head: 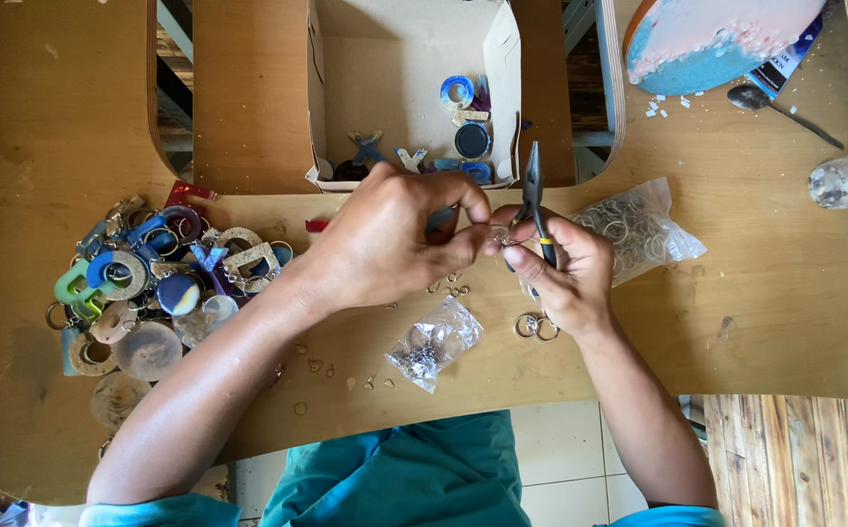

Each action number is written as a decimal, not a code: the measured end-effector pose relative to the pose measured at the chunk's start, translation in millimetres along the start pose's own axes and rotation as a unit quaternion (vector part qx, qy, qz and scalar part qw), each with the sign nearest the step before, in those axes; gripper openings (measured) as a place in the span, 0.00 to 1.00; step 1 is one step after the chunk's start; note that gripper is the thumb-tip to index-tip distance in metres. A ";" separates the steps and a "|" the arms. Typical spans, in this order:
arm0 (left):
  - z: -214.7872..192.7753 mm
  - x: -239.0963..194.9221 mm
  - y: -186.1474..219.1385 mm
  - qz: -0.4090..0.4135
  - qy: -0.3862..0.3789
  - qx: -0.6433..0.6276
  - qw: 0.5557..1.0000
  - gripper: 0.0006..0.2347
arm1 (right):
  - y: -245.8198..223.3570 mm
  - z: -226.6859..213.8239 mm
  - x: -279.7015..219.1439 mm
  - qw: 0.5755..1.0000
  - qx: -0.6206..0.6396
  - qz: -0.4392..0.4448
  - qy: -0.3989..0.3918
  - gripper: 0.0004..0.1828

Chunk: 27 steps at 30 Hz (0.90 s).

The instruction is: The person attaches metal rings and small hardware to various charms, using a pair of pliers to open and close the metal loops.

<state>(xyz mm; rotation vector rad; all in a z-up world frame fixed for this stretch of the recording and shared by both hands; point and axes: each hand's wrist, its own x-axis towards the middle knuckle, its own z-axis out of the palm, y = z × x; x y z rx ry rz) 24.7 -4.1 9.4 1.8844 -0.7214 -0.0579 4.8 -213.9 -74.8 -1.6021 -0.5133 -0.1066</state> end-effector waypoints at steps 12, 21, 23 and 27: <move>0.2 -8.8 -20.7 -0.081 -0.040 0.068 0.994 0.01 | 5.9 2.9 -0.5 0.998 0.023 -0.047 0.038 0.05; 14.4 -13.5 -14.0 -0.016 -0.043 0.091 0.995 0.04 | 7.0 -1.5 -1.8 0.999 -0.010 -0.039 0.019 0.07; 20.1 -13.0 -13.1 0.005 -0.032 0.082 0.996 0.04 | 0.7 1.7 0.0 0.999 -0.025 -0.035 0.012 0.07; 29.4 -14.5 -19.1 0.044 0.004 0.054 0.998 0.04 | 1.4 -1.8 -0.1 0.999 -0.039 -0.023 -0.001 0.06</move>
